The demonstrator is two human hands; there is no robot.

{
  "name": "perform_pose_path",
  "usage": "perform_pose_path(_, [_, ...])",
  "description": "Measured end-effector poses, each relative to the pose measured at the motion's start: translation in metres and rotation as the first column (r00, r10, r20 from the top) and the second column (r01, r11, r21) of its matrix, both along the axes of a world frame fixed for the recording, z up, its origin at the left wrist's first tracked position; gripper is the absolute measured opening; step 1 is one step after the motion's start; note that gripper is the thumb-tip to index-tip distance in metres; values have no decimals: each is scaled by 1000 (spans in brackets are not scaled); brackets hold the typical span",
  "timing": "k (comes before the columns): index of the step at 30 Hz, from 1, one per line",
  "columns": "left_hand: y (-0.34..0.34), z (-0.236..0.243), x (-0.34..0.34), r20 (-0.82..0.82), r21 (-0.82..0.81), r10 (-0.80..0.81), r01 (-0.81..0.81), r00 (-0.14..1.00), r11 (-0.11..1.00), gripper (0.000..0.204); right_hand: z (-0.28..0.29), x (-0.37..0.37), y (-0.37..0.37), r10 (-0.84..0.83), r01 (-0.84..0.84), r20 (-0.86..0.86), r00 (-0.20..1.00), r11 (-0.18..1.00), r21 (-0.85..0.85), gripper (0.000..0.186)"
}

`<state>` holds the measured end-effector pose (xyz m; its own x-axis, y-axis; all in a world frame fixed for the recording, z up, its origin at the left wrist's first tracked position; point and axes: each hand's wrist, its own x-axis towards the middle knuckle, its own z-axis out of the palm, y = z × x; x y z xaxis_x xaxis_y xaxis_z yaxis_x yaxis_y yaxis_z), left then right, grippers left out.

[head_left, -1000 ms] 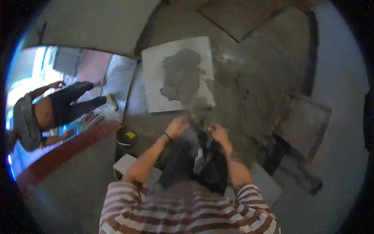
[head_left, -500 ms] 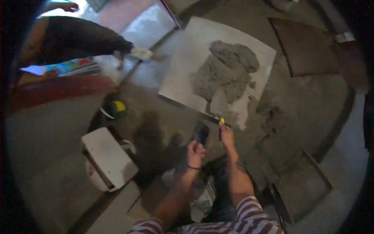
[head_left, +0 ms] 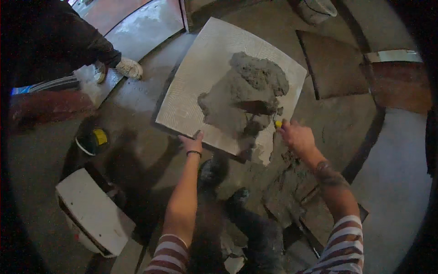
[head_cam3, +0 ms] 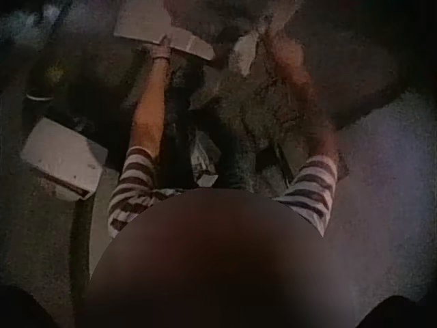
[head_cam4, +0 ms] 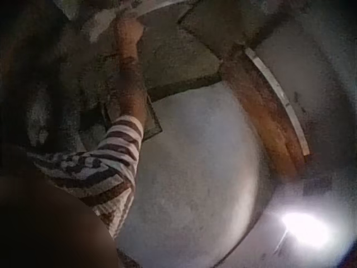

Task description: The person spreads mortar over the back of a large tile using a trowel, covering the surface with a thick layer.

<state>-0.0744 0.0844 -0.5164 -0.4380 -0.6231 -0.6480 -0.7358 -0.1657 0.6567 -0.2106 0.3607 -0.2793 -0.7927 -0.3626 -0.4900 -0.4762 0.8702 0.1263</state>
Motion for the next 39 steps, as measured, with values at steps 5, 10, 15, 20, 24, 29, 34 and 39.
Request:
perform_pose_path(5, [12, -35, 12, -278, 51, -3, 18, 961, 999, 89, -27, -52, 5, 129, -130, -210, 969, 991, 5, 33])
perform_pose_path(10, [12, -67, 28, -468, 2, -11, 13, 884, 1000, 89, -41, -92, -8, 173, -176, -313, 934, 984, 19, 32])
perform_pose_path(15, [9, -46, 30, -403, 215, 36, 56, 915, 975, 82, -64, -119, -20, 51, -73, -346, 937, 996, -49, 36])
perform_pose_path(20, [20, -29, 18, -499, 144, -4, 87, 867, 986, 80, -84, -158, -6, -67, 21, -272, 960, 985, -171, 41])
perform_pose_path(24, [2, -63, 15, -484, 217, 47, 69, 874, 974, 80, -29, -119, -19, -109, 103, -54, 993, 990, -101, 46])
perform_pose_path(29, [-3, -82, 11, -470, 192, -23, 128, 883, 973, 79, -8, -41, 30, -82, 54, -303, 950, 994, -99, 38])
perform_pose_path(34, [29, -36, -8, -400, 333, 84, 59, 912, 941, 74, -49, -96, 93, -190, 133, -371, 909, 976, -174, 36])
perform_pose_path(39, [24, -21, 9, -492, 357, 184, 5, 851, 934, 74, -93, -119, 87, -150, 81, -400, 904, 980, -184, 39])
